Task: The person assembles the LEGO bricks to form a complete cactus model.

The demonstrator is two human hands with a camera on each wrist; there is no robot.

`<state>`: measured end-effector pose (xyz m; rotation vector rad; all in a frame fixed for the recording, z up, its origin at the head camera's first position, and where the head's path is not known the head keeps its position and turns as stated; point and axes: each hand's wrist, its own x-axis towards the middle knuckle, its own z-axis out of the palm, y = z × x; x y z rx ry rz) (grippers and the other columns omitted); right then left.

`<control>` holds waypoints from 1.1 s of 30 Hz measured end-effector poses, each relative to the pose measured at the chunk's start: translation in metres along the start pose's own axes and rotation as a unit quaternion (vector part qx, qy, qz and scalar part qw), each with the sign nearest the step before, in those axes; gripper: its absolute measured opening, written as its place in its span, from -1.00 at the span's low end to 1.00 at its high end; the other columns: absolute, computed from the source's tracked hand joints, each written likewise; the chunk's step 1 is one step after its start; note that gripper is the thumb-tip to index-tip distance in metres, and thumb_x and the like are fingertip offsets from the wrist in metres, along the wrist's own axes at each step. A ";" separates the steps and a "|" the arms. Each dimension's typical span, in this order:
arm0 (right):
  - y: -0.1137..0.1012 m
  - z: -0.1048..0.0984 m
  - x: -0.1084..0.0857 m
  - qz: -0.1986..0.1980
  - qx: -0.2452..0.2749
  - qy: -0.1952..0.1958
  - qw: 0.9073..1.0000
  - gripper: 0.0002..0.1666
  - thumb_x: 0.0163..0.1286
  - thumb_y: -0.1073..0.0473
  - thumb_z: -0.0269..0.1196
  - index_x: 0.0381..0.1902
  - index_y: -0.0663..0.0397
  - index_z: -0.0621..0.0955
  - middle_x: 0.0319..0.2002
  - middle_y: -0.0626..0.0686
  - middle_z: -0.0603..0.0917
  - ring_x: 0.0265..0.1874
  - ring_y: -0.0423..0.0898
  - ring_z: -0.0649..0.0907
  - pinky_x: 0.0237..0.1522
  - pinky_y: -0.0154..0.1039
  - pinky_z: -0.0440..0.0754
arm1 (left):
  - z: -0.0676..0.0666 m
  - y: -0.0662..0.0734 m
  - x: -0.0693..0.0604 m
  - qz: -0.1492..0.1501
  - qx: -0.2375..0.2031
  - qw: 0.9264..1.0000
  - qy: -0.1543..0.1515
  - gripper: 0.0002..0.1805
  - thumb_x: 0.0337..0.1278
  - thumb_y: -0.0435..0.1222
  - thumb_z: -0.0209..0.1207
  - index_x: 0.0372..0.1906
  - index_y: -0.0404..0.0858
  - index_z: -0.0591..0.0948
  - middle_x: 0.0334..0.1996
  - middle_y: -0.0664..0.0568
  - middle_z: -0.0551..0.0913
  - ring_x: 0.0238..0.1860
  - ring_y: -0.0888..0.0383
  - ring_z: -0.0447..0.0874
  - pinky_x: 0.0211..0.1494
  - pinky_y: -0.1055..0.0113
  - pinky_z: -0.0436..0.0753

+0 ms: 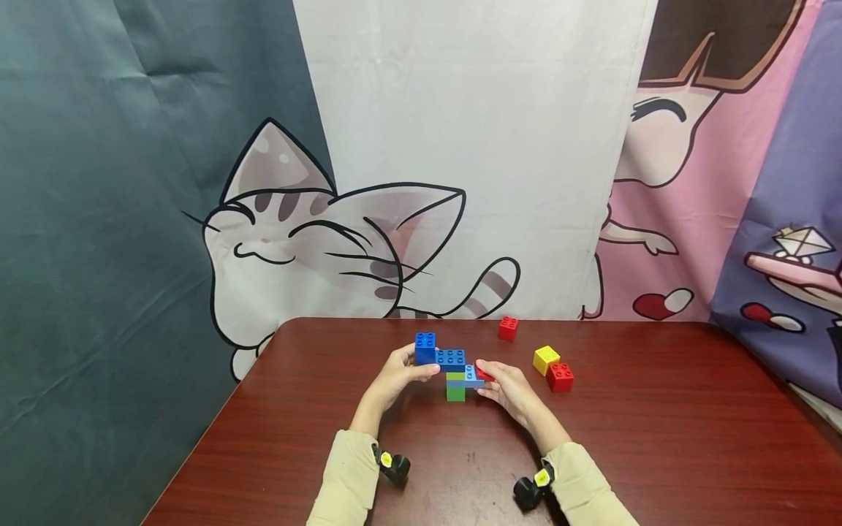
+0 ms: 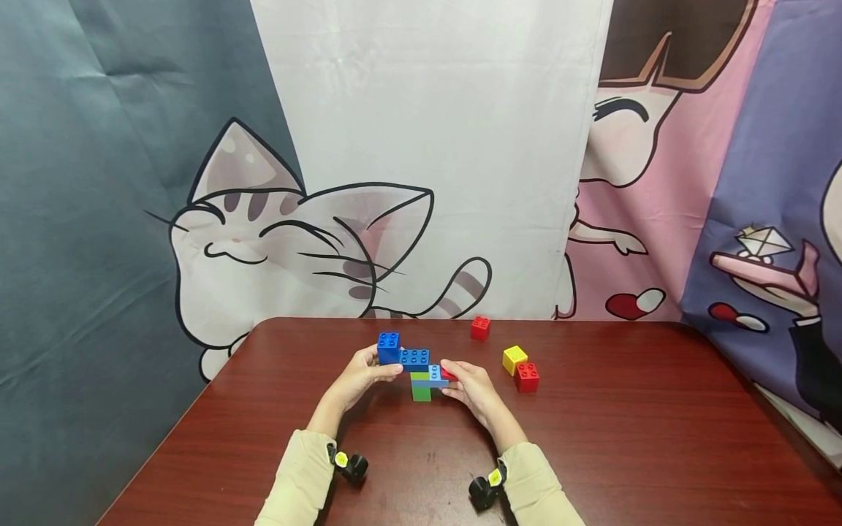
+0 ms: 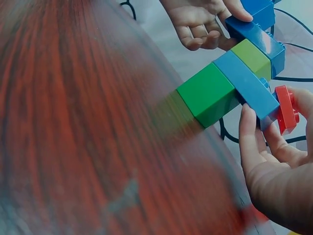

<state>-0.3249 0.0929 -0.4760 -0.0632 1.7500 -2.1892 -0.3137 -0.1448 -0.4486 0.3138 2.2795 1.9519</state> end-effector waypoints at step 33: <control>0.000 0.012 -0.002 -0.016 -0.045 0.067 0.997 -0.68 0.42 0.07 0.20 -0.10 0.25 0.53 -0.42 -0.12 0.68 -0.45 -0.25 0.61 -0.39 -0.49 0.59 | 0.001 -0.001 0.000 0.001 -0.005 1.000 0.002 -0.47 0.17 -0.25 0.29 0.21 -0.35 0.48 0.01 -0.27 0.67 -0.14 0.04 0.67 0.02 0.26 0.68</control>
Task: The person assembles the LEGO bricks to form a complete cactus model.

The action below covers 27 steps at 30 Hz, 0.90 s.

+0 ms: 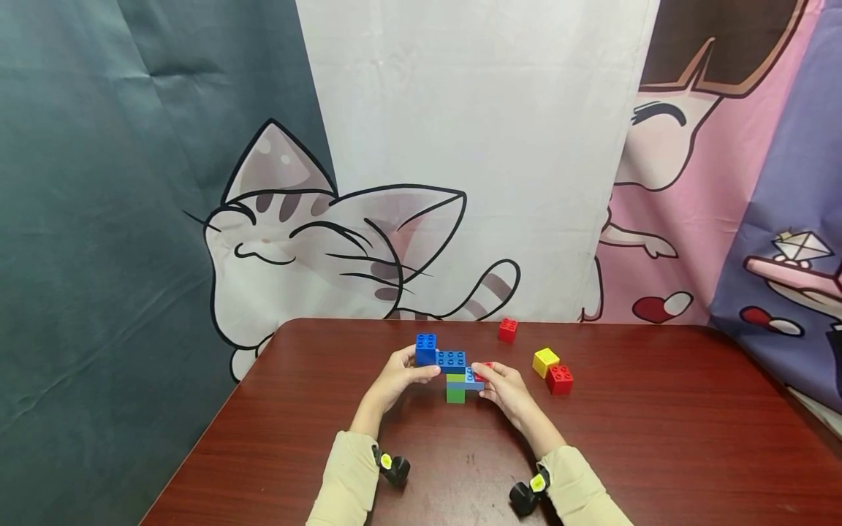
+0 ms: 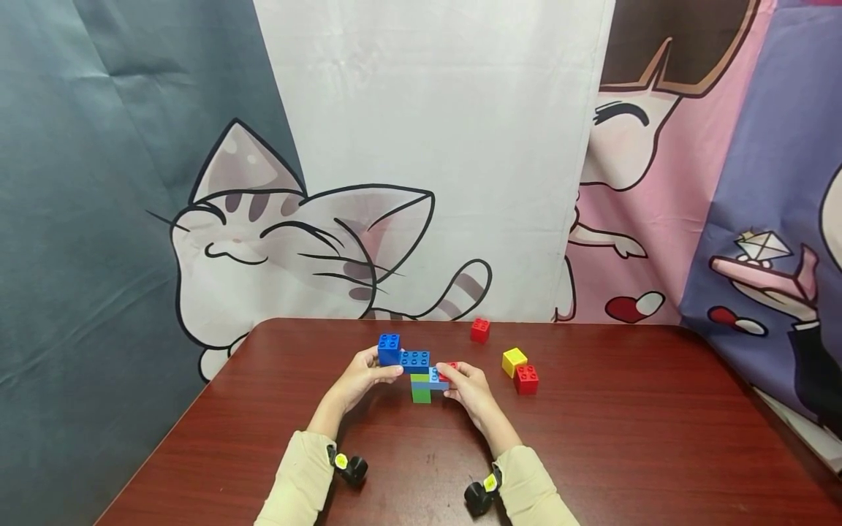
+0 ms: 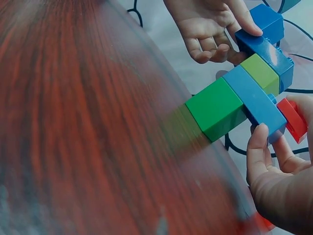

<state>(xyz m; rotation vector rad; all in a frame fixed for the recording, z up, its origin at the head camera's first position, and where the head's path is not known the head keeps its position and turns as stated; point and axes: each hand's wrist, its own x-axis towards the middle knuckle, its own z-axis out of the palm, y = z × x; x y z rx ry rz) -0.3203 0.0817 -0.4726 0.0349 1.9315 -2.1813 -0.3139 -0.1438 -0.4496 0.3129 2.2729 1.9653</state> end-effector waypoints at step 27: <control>0.001 0.000 -0.001 -0.013 0.045 -0.018 0.999 -0.71 0.43 0.18 0.13 -0.05 0.32 0.57 -0.47 -0.18 0.67 -0.53 -0.31 0.56 -0.47 -0.51 0.52 | 0.001 -0.001 -0.001 0.000 -0.001 1.000 -0.013 -0.49 0.17 -0.25 0.29 0.19 -0.35 0.50 -0.04 -0.18 0.71 -0.19 0.17 0.65 0.03 0.26 0.67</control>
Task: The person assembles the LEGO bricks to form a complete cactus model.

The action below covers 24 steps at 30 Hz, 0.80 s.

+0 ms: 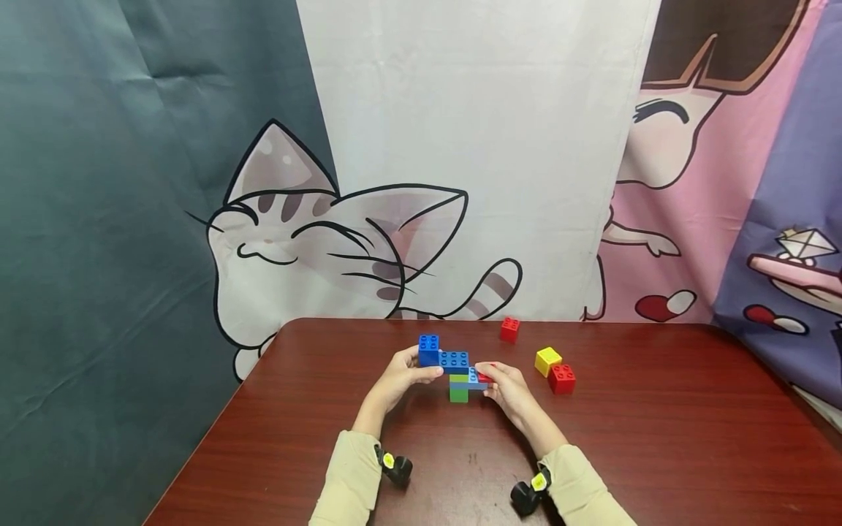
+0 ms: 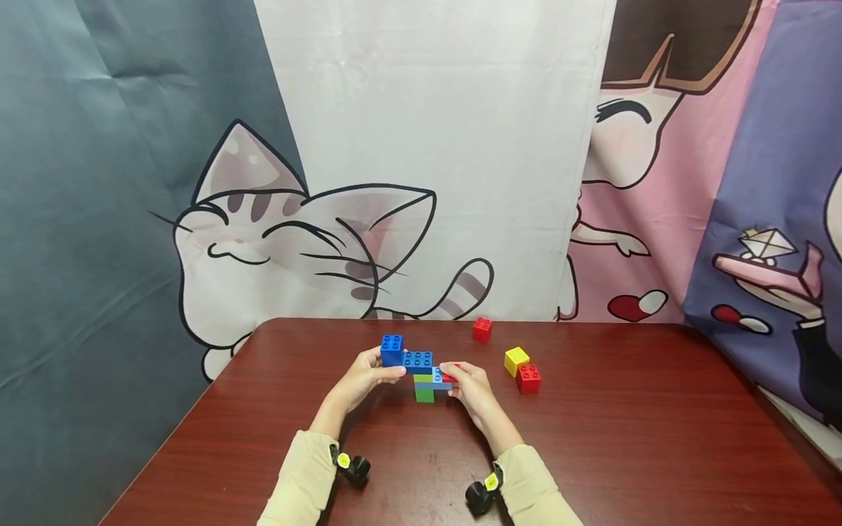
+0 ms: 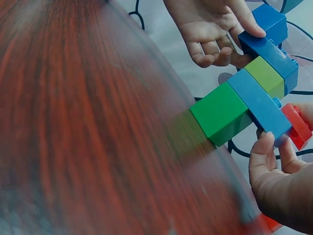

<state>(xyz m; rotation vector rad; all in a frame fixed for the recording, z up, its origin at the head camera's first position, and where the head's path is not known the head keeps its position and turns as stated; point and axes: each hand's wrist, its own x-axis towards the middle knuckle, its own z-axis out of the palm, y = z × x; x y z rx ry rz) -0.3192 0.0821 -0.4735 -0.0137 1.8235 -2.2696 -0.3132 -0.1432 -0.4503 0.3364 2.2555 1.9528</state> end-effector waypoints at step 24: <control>0.000 -0.001 0.001 0.023 -0.026 0.002 0.999 -0.68 0.48 0.06 0.06 -0.04 0.20 0.53 -0.38 -0.14 0.66 -0.40 -0.26 0.64 -0.26 -0.44 0.61 | 0.002 0.000 0.001 -0.005 -0.005 1.000 0.011 -0.50 0.16 -0.24 0.29 0.17 -0.35 0.52 -0.04 -0.23 0.70 -0.09 -0.13 0.65 0.04 0.21 0.67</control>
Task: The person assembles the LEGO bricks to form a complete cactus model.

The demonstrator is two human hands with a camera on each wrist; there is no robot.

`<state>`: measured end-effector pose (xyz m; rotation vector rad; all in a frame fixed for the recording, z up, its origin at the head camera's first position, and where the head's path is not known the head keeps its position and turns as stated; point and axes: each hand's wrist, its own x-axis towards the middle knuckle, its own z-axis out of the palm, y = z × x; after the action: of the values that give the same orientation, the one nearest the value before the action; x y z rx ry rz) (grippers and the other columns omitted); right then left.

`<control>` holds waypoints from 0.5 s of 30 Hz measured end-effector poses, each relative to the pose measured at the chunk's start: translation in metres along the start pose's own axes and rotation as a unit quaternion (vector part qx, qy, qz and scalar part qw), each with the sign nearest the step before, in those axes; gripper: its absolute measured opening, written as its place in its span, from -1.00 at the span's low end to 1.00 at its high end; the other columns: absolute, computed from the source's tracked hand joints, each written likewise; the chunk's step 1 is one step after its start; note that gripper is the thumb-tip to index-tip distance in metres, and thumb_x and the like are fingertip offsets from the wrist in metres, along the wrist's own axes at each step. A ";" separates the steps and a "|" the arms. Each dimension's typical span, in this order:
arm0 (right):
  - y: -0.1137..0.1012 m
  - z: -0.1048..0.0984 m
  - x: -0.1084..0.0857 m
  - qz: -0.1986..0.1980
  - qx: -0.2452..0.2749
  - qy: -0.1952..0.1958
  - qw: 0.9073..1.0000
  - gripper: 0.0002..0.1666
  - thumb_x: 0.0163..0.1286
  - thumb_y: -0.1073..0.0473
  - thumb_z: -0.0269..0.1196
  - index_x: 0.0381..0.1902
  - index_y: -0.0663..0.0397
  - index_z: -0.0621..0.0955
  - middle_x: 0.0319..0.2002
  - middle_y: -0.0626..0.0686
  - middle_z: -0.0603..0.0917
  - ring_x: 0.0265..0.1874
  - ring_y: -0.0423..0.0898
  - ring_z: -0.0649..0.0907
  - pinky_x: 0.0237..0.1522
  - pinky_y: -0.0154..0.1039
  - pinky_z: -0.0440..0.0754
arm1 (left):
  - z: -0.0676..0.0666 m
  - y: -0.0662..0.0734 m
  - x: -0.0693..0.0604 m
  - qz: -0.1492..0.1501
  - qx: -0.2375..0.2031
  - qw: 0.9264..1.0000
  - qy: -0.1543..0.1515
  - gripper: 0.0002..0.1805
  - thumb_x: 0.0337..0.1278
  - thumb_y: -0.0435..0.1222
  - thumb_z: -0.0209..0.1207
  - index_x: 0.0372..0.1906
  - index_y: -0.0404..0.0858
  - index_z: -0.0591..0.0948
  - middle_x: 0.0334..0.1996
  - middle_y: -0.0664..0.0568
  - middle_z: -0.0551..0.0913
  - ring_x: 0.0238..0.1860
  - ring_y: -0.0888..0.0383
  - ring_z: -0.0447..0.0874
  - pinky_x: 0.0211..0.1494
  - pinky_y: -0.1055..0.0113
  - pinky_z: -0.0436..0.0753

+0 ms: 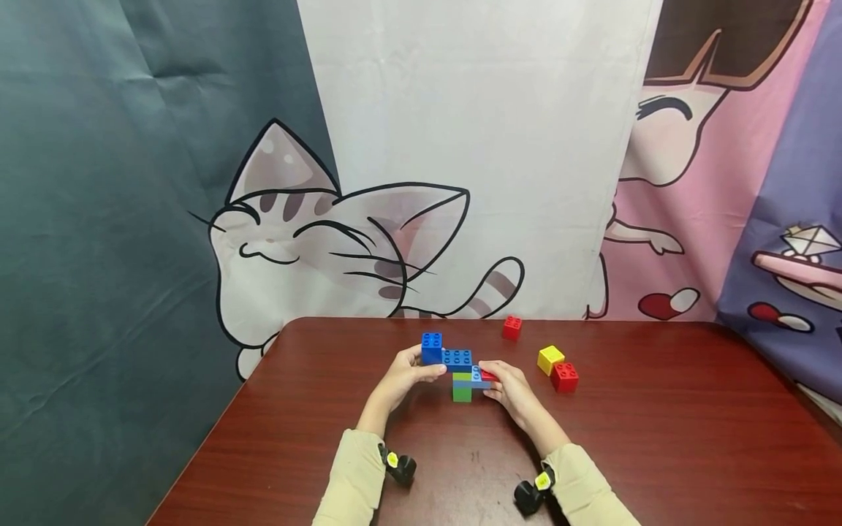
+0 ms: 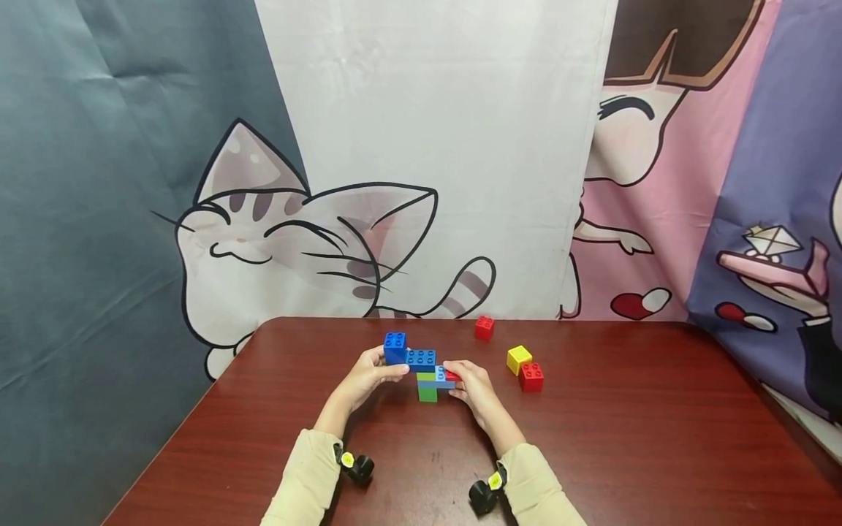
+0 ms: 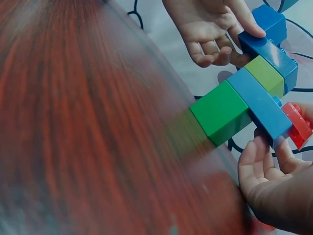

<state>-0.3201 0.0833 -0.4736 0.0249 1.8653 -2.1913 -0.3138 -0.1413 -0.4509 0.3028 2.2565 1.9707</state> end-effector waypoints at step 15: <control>0.000 -0.003 0.001 -0.016 -0.057 0.006 0.998 -0.52 0.47 0.01 0.09 0.09 0.32 0.49 -0.31 -0.10 0.64 -0.30 -0.22 0.60 -0.25 -0.44 0.61 | 0.001 0.003 -0.001 -0.002 0.004 1.000 -0.004 -0.48 0.17 -0.22 0.29 0.20 -0.33 0.50 -0.02 -0.21 0.70 -0.18 0.19 0.64 0.02 0.28 0.66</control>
<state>-0.3214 0.0861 -0.4738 -0.0123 2.0080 -2.1059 -0.3125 -0.1397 -0.4482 0.3048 2.2590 1.9561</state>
